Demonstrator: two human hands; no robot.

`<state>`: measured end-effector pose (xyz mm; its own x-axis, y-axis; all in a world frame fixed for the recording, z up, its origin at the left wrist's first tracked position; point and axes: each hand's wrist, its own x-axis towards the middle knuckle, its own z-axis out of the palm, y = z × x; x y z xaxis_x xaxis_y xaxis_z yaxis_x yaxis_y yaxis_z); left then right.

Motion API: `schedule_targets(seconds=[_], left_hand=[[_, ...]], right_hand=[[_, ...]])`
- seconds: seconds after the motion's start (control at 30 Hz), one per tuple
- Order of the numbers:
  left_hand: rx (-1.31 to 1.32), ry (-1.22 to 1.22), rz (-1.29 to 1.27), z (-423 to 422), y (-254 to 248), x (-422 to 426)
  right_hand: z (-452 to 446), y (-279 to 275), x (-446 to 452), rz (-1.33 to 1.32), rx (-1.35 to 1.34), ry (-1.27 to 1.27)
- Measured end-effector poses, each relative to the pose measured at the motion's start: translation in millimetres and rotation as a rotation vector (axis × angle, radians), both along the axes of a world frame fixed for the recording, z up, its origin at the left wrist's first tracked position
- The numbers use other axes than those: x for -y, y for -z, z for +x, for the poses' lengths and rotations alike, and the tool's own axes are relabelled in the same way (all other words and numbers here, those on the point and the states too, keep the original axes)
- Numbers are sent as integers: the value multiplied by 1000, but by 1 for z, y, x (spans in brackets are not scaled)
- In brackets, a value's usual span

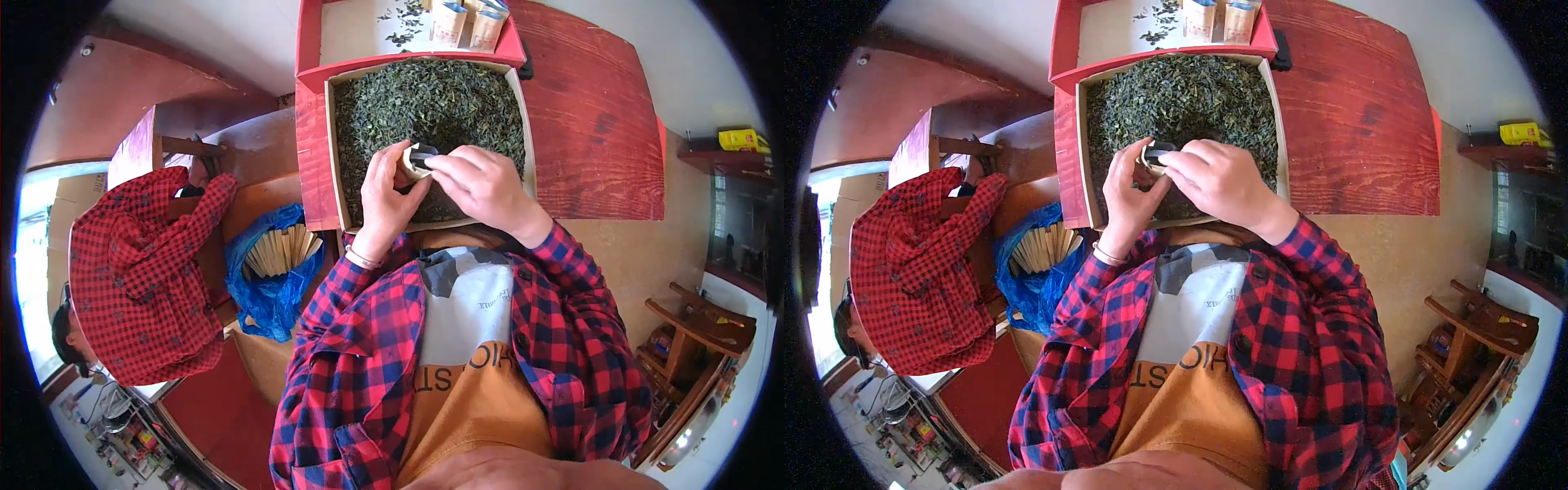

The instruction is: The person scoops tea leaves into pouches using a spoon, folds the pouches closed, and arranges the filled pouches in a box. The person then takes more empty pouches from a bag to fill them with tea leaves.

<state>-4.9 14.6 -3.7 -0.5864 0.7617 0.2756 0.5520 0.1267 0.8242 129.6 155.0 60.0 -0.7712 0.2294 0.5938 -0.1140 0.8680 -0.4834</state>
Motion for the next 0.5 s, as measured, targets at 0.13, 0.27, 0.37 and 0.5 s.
schedule_targets(seconds=[0.13,0.27,0.37,0.5], left_hand=[[40,-18,54,3,-6,-1],[38,4,10,2,-6,0],[72,1,41,1,-2,1],[59,-11,58,3,-4,1]], right_hand=[[3,-18,-5,-28,-138,68],[-1,-9,-2,61,8,-20],[-1,-9,-1,31,-16,-18],[4,-24,-3,7,-62,87]])
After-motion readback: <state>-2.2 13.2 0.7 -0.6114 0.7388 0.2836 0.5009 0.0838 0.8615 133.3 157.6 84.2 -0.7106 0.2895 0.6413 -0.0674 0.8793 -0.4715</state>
